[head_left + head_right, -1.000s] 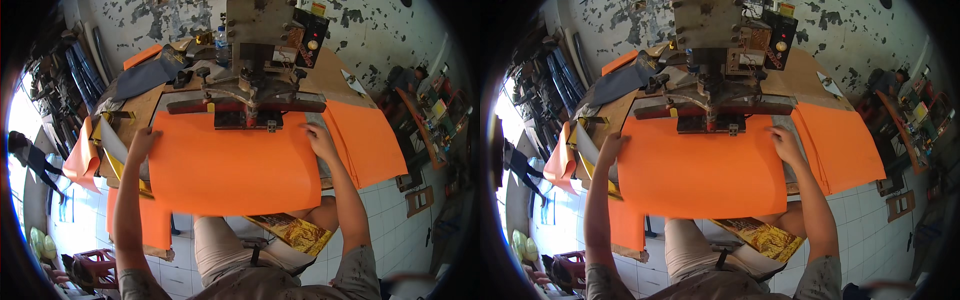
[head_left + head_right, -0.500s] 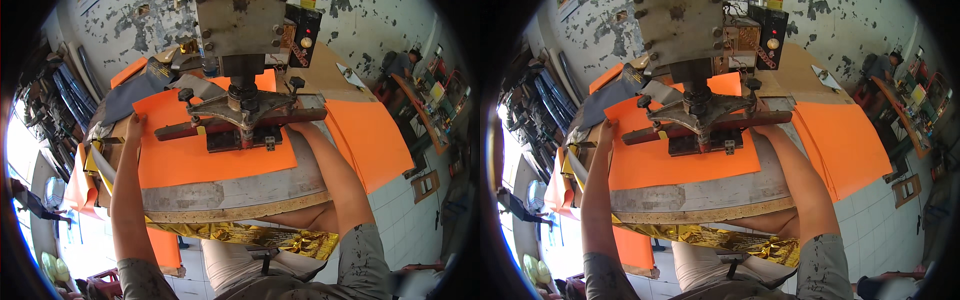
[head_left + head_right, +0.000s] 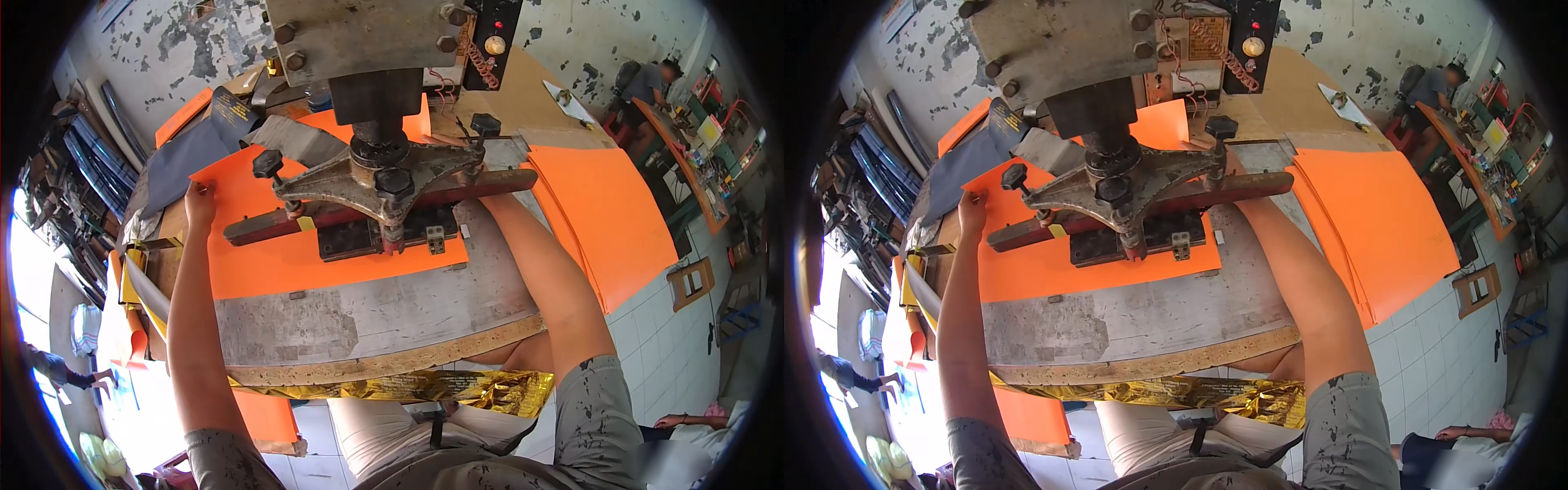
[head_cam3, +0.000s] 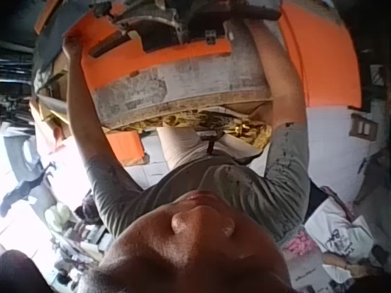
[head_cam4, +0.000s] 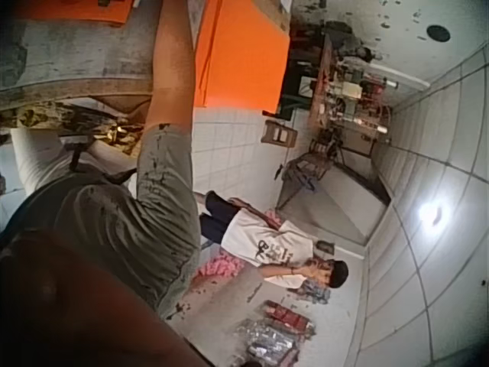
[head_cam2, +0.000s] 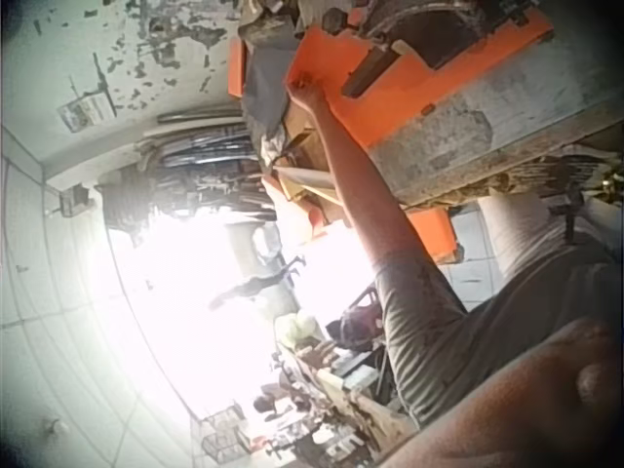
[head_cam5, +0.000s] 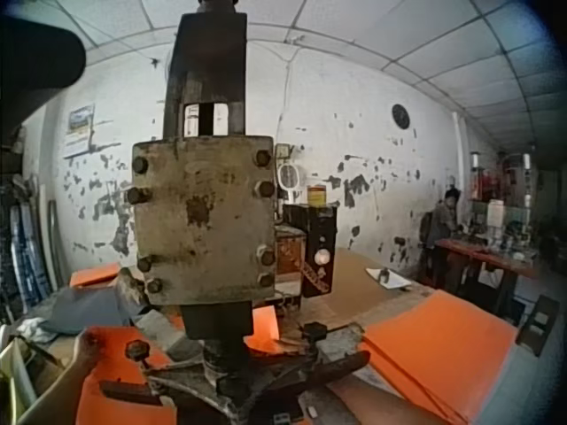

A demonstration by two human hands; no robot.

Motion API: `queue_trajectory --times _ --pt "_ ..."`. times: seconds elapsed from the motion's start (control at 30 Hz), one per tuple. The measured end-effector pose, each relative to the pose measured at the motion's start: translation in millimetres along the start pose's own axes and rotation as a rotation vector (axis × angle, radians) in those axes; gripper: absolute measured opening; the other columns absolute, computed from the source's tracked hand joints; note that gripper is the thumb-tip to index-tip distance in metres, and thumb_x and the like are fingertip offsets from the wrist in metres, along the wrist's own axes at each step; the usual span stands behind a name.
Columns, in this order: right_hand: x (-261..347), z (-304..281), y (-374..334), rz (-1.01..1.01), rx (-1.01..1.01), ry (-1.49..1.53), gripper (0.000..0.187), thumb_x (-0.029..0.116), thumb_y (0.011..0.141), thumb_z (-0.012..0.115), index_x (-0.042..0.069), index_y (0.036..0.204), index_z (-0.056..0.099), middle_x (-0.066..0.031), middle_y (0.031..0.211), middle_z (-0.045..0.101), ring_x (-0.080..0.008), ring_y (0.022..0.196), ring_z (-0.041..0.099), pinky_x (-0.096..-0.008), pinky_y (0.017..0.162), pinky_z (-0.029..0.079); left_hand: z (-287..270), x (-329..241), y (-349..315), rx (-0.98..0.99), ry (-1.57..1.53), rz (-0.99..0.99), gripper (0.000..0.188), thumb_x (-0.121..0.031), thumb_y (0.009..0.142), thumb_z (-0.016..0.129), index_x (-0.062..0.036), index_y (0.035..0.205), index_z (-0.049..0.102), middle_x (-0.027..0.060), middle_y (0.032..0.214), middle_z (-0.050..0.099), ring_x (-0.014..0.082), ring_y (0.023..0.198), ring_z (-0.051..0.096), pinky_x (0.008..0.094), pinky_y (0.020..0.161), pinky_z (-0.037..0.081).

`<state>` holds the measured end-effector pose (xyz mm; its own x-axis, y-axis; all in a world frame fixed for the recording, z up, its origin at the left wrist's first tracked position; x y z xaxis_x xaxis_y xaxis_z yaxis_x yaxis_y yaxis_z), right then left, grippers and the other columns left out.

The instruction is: The person places orange sheets onto a work surface, aligns a gold foil strip over each, and operates a manual press to apply a stamp. They then remove the foil strip to reveal the results.

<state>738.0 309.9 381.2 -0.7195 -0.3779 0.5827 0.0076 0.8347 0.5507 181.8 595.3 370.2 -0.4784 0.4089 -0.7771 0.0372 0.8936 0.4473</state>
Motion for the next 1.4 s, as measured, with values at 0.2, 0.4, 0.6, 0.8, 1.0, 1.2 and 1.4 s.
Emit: queue_trajectory --times 0.2,0.4,0.6,0.8,1.0,1.2,1.4 --pt "3.3 -2.9 -0.7 -0.023 -0.011 -0.066 0.037 0.018 0.096 0.055 0.007 0.132 0.058 -0.0178 0.133 0.059 -0.0387 0.128 0.051 -0.0518 0.108 0.039 -10.5 10.0 -4.0 0.029 0.087 -0.031 0.032 -0.025 0.097 0.071 -0.0021 0.119 0.066 0.0104 0.099 0.072 0.0223 0.091 0.068 0.0383 0.081 0.052" --pt "31.9 2.9 -24.7 -0.027 -0.065 -0.344 0.038 0.017 0.096 0.055 0.007 0.133 0.057 -0.0179 0.136 0.058 -0.0386 0.13 0.05 -0.0518 0.109 0.039 -33.9 -25.0 -54.6 0.071 0.419 -0.02 0.053 -0.025 0.097 0.07 -0.0042 0.143 0.053 0.0207 0.137 0.06 0.0306 0.128 0.059 0.0419 0.104 0.048" --pt "148.1 -24.6 -146.8 0.176 0.203 -0.512 0.043 0.023 0.103 0.056 0.0 0.139 0.055 -0.0208 0.149 0.051 -0.0386 0.142 0.043 -0.0529 0.114 0.036 -41.7 -171.6 -220.1 0.447 0.468 0.122 0.045 -0.021 0.1 0.063 -0.0023 0.141 0.056 0.0195 0.147 0.054 0.0378 0.136 0.052 0.0458 0.113 0.042" --pt "242.3 31.1 -170.0 -0.022 0.311 -0.33 0.053 0.034 0.104 0.058 -0.003 0.142 0.053 -0.0213 0.152 0.049 -0.0401 0.144 0.041 -0.053 0.117 0.034 -27.4 -197.5 -306.9 0.375 0.466 0.168 0.047 -0.027 0.102 0.062 -0.0013 0.141 0.057 0.0186 0.152 0.051 0.0379 0.143 0.045 0.0478 0.117 0.038" --pt "262.9 65.1 -157.1 -0.087 0.369 -0.257 0.056 0.038 0.103 0.059 -0.004 0.14 0.055 -0.0182 0.148 0.054 -0.0351 0.142 0.045 -0.0522 0.116 0.034 -22.5 -196.3 -313.7 0.328 0.482 0.113 0.049 -0.03 0.102 0.06 -0.001 0.141 0.058 0.0167 0.154 0.05 0.0365 0.146 0.041 0.0481 0.12 0.034" --pt "254.1 26.3 -172.1 -0.037 0.224 -0.137 0.041 0.029 0.101 0.064 0.001 0.131 0.062 -0.0147 0.137 0.062 -0.0328 0.134 0.052 -0.0498 0.111 0.038 -24.2 -196.0 -316.9 0.299 0.508 0.145 0.048 -0.03 0.101 0.061 -0.0012 0.139 0.058 0.0161 0.153 0.05 0.0366 0.145 0.041 0.048 0.12 0.034" --pt "197.7 -9.0 -179.3 0.171 0.098 -0.459 0.043 0.022 0.102 0.06 0.004 0.141 0.056 -0.0129 0.145 0.058 -0.0319 0.138 0.049 -0.0487 0.113 0.036 -22.8 -199.8 -315.9 0.294 0.485 0.156 0.045 -0.028 0.1 0.063 -0.0022 0.137 0.06 0.0156 0.153 0.051 0.0364 0.145 0.042 0.0489 0.122 0.031"
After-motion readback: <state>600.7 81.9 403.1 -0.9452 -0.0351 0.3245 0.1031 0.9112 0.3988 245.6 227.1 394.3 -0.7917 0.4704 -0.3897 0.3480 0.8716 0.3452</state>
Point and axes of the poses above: each hand's wrist, its own y-axis towards the middle knuckle, its own z-axis out of the palm, x = y × z, the point moved 7 cm from there along y, towards the middle knuckle
